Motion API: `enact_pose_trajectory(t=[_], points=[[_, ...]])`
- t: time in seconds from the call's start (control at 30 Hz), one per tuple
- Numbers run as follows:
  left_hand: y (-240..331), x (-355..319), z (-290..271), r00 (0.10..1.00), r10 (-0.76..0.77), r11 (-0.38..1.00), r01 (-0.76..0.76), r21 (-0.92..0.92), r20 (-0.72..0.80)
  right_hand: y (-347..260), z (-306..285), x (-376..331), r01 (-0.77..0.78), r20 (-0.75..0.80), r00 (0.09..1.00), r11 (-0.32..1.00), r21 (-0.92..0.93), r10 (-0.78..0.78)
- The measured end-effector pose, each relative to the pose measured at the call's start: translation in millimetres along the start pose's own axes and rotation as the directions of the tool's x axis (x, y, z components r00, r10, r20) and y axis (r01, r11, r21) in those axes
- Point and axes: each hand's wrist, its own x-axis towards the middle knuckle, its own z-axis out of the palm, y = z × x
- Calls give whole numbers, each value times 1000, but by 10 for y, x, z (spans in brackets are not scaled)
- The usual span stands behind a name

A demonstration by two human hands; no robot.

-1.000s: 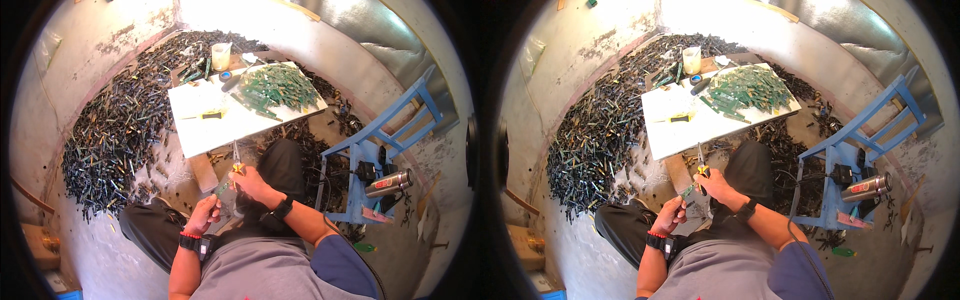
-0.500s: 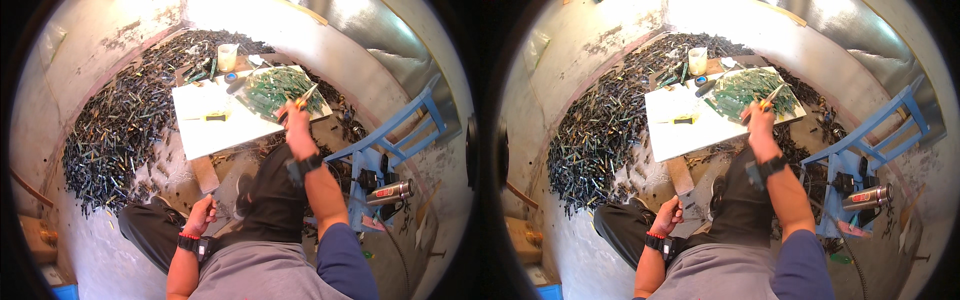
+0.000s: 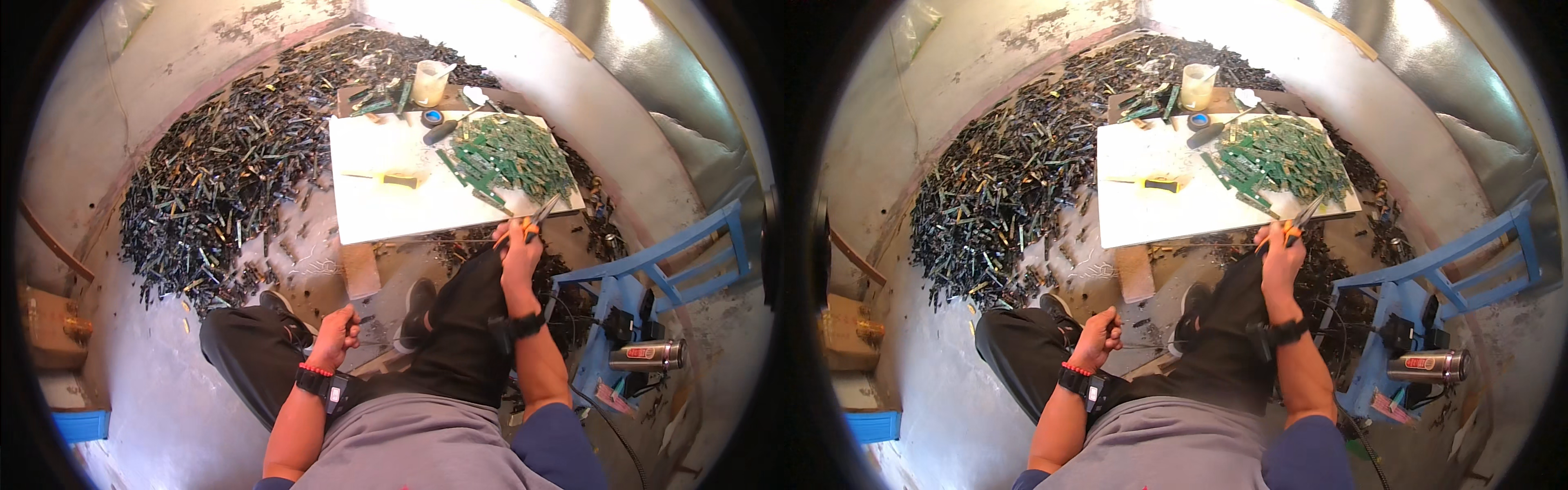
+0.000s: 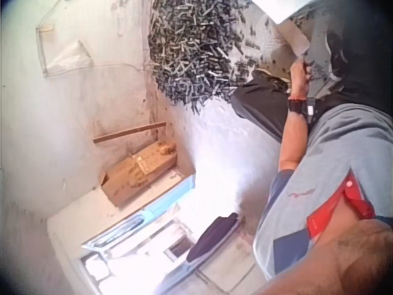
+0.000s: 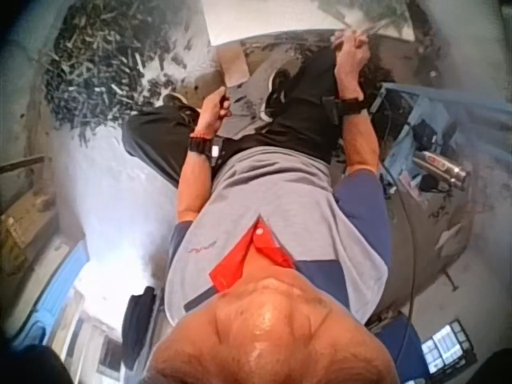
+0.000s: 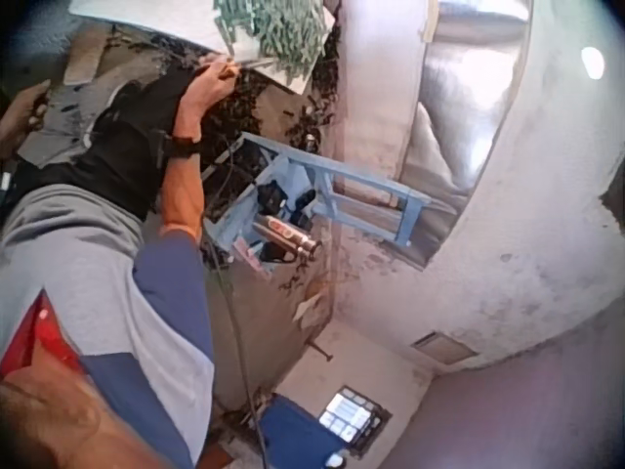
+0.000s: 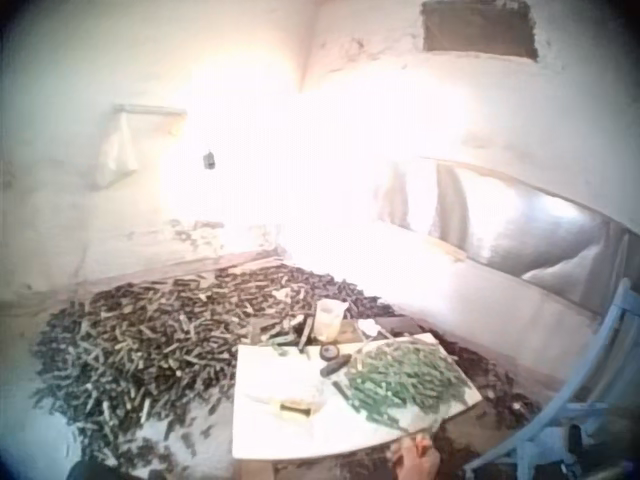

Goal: The person sits on the floor and uses a screwdriver and pliers to remove components from green circuit boards. They pry off parts and place them on a white table, while a large pile of debris accumulates on the floor.

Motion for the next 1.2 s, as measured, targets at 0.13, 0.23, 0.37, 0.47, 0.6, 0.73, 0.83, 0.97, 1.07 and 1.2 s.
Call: enact_pose_trajectory(t=[0.13,0.23,0.37,0.47,0.6,0.73,0.83,0.97,1.07,1.2], points=[[33,1,50,1000,25,998,-26,-48,-15,54,182,-471,109,154,983,993,-50,-100],[103,3,93,998,31,997,-34,-62,-46,152,234,-542,157,243,962,982,-106,-127],[49,-51,-31,996,78,993,-82,-90,-49,325,244,-530,208,330,931,970,-126,-157],[138,-110,-72,989,133,981,-141,-133,-71,343,235,-596,262,375,913,935,-239,-160],[290,-276,-212,979,142,960,-171,-222,-144,371,191,-673,304,520,846,907,-292,-117],[631,-544,-469,956,207,931,-258,-259,-209,413,264,-696,441,611,775,831,-338,-163],[863,-672,-751,955,233,876,-289,-387,-184,435,321,-706,532,665,727,753,-386,-172],[1136,-853,-1099,934,357,839,-313,-445,17,415,399,-771,625,744,652,657,-420,-145],[1396,-977,-1263,913,408,795,-364,-484,-18,387,469,-846,604,781,624,647,-466,-20],[1501,-836,-1814,864,417,713,-503,-489,-281,466,481,-898,651,834,546,585,-484,81]])
